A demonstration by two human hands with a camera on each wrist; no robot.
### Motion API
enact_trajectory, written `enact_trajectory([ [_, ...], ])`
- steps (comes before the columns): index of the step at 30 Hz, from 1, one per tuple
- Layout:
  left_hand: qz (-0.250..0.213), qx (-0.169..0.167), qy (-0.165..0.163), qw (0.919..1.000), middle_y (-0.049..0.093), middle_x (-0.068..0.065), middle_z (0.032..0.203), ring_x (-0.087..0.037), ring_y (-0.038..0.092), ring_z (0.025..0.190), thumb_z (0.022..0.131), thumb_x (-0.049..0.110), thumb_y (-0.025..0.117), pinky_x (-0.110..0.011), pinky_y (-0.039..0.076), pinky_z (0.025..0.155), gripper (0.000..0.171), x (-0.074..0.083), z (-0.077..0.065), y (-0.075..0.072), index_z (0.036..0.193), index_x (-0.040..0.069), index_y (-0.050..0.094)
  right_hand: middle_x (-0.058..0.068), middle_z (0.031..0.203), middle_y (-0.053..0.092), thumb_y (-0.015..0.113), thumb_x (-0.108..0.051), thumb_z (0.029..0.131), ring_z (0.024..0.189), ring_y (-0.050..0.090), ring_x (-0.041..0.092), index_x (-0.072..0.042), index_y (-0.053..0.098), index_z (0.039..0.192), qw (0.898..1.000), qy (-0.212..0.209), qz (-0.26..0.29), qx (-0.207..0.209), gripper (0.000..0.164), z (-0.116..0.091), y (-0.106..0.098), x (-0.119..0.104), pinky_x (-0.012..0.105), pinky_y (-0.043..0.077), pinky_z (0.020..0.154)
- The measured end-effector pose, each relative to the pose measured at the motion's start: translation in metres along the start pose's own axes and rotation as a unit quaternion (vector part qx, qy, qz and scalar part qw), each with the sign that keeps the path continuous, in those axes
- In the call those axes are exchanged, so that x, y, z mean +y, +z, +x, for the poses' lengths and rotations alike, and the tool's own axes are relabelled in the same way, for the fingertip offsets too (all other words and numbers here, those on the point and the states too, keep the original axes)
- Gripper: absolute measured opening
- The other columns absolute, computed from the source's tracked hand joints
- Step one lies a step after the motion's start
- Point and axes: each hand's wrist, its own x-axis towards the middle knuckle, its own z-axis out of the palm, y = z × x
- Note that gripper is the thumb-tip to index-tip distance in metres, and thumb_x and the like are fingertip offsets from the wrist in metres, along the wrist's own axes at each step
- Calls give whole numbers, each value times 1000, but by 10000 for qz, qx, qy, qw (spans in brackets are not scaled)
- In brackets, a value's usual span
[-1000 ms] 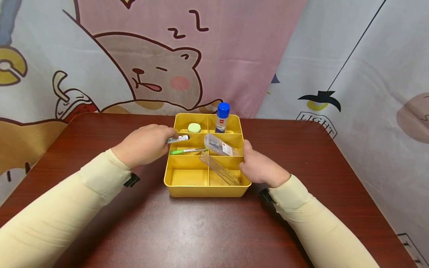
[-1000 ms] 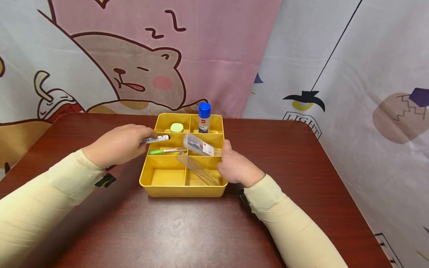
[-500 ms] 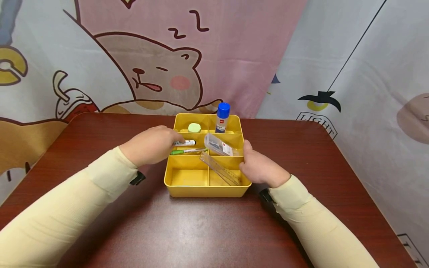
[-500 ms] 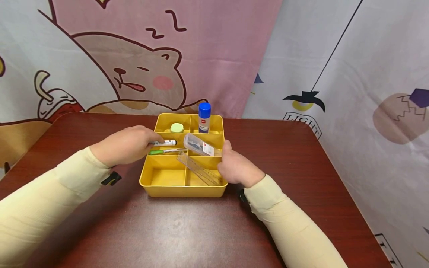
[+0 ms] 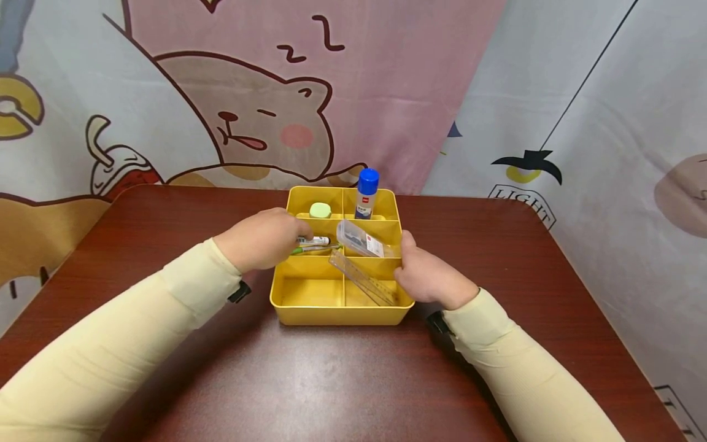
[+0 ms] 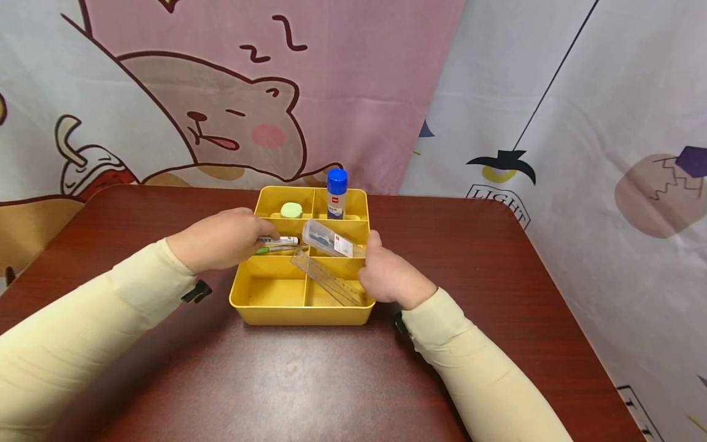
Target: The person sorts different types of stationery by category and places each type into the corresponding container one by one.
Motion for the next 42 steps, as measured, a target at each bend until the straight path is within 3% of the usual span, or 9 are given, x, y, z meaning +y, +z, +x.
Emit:
enact_trajectory([
  [11, -64, 218, 197, 9995, 62, 7, 82, -16, 52, 75, 85, 9, 62, -37, 48, 74, 16, -2, 1, 8, 97, 18, 67, 19, 105, 56, 47, -15, 87, 80, 57, 21, -1, 12, 135, 10000, 67, 62, -40, 61, 1, 0, -3, 41, 48, 80],
  [16, -183, 219, 158, 9995, 60, 9, 84, -15, 50, 77, 85, 15, 65, -36, 46, 74, 15, -7, -1, 9, 100, 20, 64, 20, 106, 56, 47, -15, 87, 82, 56, 21, 1, 10, 136, 10000, 58, 28, -49, 63, 0, -1, -4, 42, 47, 81],
  [23, -325, 220, 69, 9992, 64, 5, 101, -15, 50, 89, 85, 23, 68, -37, 45, 83, 29, -12, -10, 8, 113, 17, 65, 22, 112, 54, 46, -16, 88, 86, 55, 22, 2, 6, 139, 9998, 132, -5, -128, 67, 1, -1, -4, 43, 46, 85],
  [29, -225, 348, 58, 9991, 59, 1, 118, -17, 48, 104, 87, 34, 65, -41, 41, 93, 39, -21, -23, 9, 121, 15, 61, 20, 108, 55, 47, -17, 89, 83, 56, 22, 0, 6, 139, 9997, 214, 0, -131, 68, 2, 0, -2, 42, 47, 81],
  [35, -701, 318, -48, 9970, 50, 0, 128, -14, 44, 109, 85, 47, 63, -43, 39, 96, 62, -34, -40, 10, 135, 15, 46, 21, 106, 56, 47, -17, 88, 81, 56, 22, 0, 7, 138, 9997, 196, -19, -125, 66, 1, 0, -3, 42, 47, 79],
  [38, -917, 268, -198, 9952, 46, 0, 132, -12, 41, 113, 83, 56, 60, -44, 38, 98, 73, -43, -50, 11, 140, 17, 38, 20, 106, 57, 47, -17, 88, 81, 57, 22, -1, 8, 138, 9997, 220, -15, -121, 65, 0, 0, -3, 42, 47, 79],
  [42, -1027, 179, -630, 9926, 44, -2, 134, -16, 41, 115, 82, 68, 51, -48, 38, 98, 80, -57, -62, 12, 142, 18, 35, 19, 108, 56, 46, -16, 88, 81, 56, 22, -2, 11, 136, 9997, 202, 82, -118, 61, 0, -1, -2, 42, 47, 80],
])
